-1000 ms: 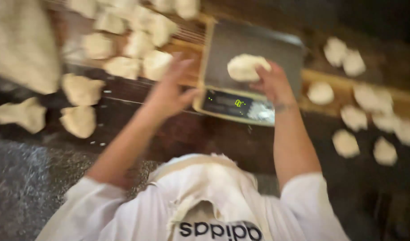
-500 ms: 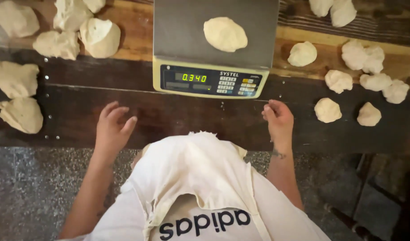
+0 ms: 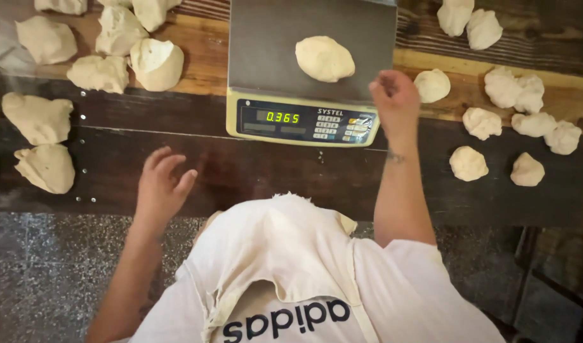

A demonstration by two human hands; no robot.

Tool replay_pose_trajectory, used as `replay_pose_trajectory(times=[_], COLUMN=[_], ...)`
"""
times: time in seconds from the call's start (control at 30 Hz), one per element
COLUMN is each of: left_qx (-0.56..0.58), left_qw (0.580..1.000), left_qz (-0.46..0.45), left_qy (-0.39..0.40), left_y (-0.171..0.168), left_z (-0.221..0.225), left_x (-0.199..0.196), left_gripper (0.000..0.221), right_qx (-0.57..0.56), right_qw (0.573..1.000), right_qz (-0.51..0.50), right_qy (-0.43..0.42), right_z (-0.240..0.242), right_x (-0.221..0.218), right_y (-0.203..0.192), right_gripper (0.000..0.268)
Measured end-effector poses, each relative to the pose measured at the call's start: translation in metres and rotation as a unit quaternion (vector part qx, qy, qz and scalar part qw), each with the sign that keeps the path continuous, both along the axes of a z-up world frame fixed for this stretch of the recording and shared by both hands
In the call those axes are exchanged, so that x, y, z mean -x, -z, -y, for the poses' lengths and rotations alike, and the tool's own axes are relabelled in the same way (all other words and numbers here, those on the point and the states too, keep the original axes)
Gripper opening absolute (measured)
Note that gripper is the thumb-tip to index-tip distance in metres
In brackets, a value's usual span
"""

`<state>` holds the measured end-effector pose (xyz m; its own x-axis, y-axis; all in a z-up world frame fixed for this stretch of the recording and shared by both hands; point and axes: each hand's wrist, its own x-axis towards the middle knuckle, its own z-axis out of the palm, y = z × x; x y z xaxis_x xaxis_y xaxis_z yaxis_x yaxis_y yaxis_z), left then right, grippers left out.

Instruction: A bakery worker portions a large mass of dough by cutting it with a knife, weighing each piece on a digital scale for accuracy, and then rolling the pieces into uniform balls on a wooden table.

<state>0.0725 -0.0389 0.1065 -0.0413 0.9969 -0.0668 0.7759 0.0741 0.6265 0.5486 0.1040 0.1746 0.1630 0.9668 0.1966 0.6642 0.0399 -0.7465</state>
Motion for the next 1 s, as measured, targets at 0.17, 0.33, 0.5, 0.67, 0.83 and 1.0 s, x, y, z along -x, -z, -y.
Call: replay_pose_trajectory(times=[0.17, 0.33, 0.5, 0.67, 0.83, 1.0], left_qx=[0.047, -0.257, -0.206, -0.317, -0.157, 0.120], left_qw=[0.993, 0.921, 0.858, 0.816, 0.906, 0.849], left_qz=[0.049, 0.052, -0.216, -0.193, 0.014, 0.309], left_qy=[0.095, 0.289, 0.419, 0.443, 0.394, 0.410], left_y=[-0.034, -0.040, -0.033, 0.013, -0.074, -0.077], left_z=[-0.041, -0.135, -0.232, -0.275, -0.223, -0.103], left_x=[-0.059, -0.173, -0.262, -0.278, -0.243, -0.155], left_gripper=[0.046, 0.057, 0.085, 0.019, 0.086, 0.046], right_qx=[0.094, 0.048, 0.059, 0.357, 0.351, 0.375], right_qw=[0.989, 0.996, 0.997, 0.878, 0.665, 0.600], right_qz=[0.090, 0.072, 0.057, -0.283, -0.492, -0.633], right_qy=[-0.071, -0.005, -0.002, -0.149, -0.439, -0.313], right_z=[-0.053, -0.057, -0.055, -0.012, 0.089, 0.130], right_x=[0.033, 0.039, 0.041, 0.031, 0.059, 0.084], right_y=[0.050, 0.064, 0.040, 0.026, 0.003, 0.043], right_gripper=[0.085, 0.040, 0.031, 0.015, 0.095, 0.103])
